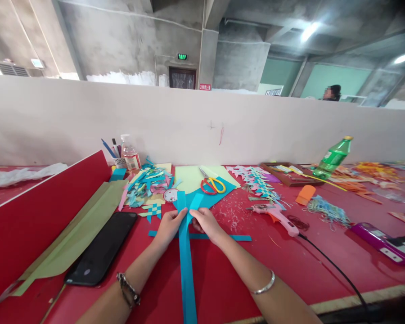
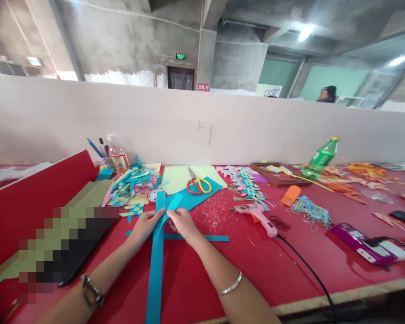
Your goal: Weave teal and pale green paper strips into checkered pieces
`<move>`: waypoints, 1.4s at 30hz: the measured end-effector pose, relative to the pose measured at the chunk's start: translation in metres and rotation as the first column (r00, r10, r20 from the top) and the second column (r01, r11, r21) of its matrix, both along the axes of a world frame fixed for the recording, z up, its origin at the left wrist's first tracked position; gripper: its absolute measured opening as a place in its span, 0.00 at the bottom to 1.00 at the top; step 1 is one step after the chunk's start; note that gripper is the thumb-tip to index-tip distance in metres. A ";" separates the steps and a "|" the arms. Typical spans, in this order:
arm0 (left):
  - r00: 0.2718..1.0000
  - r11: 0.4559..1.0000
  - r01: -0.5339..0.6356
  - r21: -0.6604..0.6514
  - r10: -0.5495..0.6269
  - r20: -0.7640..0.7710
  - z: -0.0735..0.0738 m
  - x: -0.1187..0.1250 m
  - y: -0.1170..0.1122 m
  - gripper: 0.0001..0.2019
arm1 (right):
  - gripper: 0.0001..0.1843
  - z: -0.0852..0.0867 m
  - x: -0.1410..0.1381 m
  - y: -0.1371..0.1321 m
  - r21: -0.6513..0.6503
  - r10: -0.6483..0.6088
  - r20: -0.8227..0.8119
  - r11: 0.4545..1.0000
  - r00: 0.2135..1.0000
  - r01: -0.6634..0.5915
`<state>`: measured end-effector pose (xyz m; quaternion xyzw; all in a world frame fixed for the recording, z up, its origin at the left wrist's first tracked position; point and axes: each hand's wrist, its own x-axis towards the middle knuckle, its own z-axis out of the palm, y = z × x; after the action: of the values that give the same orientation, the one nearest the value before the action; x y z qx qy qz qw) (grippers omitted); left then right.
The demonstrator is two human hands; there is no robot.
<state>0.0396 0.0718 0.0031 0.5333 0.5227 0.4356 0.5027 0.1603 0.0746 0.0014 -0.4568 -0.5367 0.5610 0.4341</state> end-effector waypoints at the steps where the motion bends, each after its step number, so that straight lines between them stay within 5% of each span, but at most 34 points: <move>1: 1.000 1.000 -0.011 0.006 0.011 0.010 0.000 0.000 0.000 0.23 | 0.19 0.000 0.000 0.000 -0.005 -0.004 0.005 1.000 1.000 0.004; 8: 0.998 1.000 -0.008 0.001 0.008 0.060 0.001 -0.002 0.001 0.22 | 0.24 -0.005 0.001 0.000 0.048 0.081 0.010 0.996 0.997 -0.081; 20: 0.992 0.999 -0.053 0.000 0.052 0.116 0.003 -0.003 0.002 0.20 | 0.21 -0.007 0.003 0.002 0.036 0.052 -0.002 0.998 0.999 -0.052; 29: 0.982 0.987 0.139 -0.075 -0.127 0.139 -0.006 0.001 0.001 0.20 | 0.21 -0.008 0.005 0.006 0.056 -0.067 -0.094 0.996 0.993 0.072; 35: 0.991 0.996 0.077 -0.037 -0.072 0.109 -0.002 0.001 -0.001 0.21 | 0.19 -0.008 0.005 0.004 0.044 0.050 -0.068 0.998 0.996 -0.047; 42: 0.994 1.000 0.008 -0.008 -0.007 0.109 0.001 0.001 -0.002 0.21 | 0.17 -0.006 0.003 0.003 0.039 0.042 -0.078 0.998 0.996 -0.039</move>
<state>0.0408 0.0699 0.0040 0.5084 0.4942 0.4599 0.5345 0.1631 0.0773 -0.0047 -0.4151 -0.5387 0.5772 0.4521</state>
